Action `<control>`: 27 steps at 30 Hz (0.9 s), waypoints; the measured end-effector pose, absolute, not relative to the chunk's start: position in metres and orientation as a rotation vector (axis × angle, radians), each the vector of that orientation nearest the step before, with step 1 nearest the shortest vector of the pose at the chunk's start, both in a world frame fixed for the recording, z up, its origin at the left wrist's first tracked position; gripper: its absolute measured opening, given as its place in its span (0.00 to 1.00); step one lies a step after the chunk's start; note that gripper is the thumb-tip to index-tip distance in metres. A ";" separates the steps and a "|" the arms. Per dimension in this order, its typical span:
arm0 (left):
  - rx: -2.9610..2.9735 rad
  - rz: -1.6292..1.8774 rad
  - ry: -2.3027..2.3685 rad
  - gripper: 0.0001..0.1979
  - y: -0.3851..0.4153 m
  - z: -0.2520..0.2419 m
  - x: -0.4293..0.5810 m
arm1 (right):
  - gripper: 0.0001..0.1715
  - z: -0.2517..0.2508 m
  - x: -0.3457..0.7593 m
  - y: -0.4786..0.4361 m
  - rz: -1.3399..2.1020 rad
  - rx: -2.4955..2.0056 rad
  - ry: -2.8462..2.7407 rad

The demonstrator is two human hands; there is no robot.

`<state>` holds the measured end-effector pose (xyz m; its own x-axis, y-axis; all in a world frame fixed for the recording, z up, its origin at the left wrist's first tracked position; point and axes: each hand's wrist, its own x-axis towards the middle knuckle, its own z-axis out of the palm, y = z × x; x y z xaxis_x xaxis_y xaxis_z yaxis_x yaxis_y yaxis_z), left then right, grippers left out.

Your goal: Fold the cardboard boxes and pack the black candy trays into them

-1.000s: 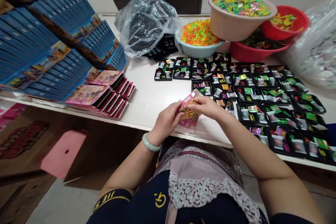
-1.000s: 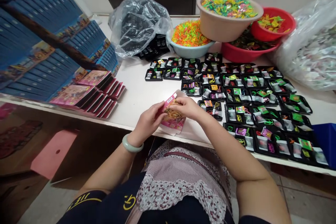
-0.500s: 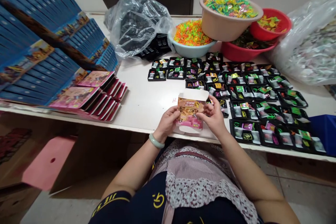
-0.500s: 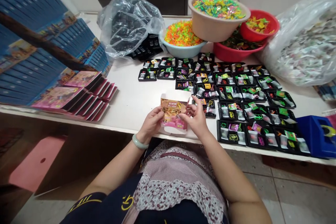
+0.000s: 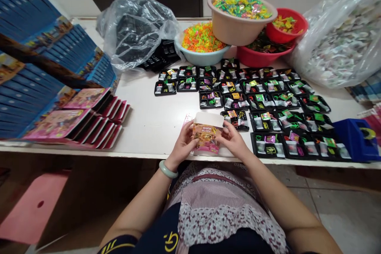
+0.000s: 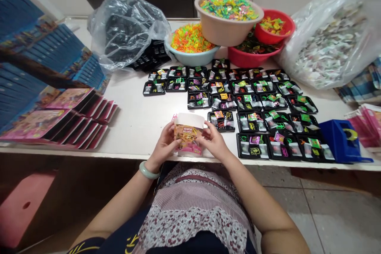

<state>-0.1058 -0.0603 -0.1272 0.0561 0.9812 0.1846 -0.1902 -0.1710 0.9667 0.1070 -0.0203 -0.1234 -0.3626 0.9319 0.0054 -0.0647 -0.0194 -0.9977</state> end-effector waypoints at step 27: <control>1.933 0.272 0.726 0.09 -0.008 0.001 -0.108 | 0.12 -0.092 0.072 -0.039 1.100 -0.888 -1.842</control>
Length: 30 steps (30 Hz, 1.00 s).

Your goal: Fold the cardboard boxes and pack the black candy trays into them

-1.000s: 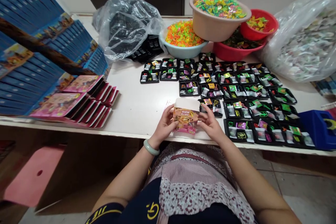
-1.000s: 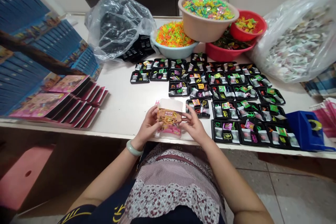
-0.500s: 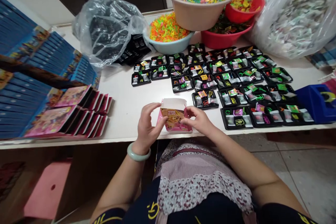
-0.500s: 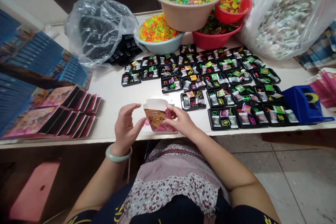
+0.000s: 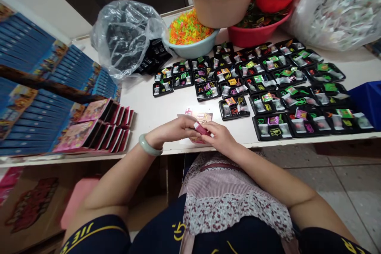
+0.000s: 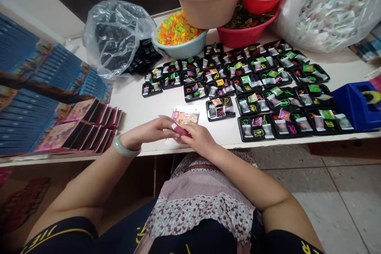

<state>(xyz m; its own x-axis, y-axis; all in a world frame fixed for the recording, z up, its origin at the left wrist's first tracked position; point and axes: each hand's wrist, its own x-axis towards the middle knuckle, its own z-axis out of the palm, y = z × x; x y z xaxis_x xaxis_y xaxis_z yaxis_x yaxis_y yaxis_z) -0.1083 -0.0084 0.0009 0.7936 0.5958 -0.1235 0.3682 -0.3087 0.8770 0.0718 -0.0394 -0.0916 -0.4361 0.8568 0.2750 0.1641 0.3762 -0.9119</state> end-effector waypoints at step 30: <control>1.598 1.376 1.097 0.13 -0.047 -0.082 -0.103 | 0.11 -0.080 0.118 -0.008 1.221 -0.929 -1.708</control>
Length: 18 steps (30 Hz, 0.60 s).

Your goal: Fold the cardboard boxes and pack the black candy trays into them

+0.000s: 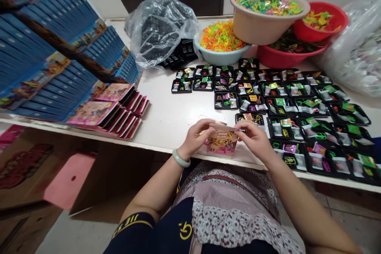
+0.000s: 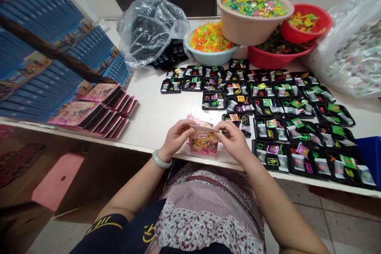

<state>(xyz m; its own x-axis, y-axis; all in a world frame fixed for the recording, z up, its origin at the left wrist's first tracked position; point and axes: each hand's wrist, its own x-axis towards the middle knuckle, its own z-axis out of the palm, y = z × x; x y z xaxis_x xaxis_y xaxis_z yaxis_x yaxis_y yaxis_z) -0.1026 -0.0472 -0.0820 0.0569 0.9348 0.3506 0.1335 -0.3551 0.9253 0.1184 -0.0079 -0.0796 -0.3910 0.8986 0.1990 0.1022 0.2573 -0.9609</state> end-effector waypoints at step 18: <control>1.810 1.274 0.873 0.08 -0.053 -0.077 -0.111 | 0.09 -0.077 0.123 -0.030 0.902 -0.829 -1.968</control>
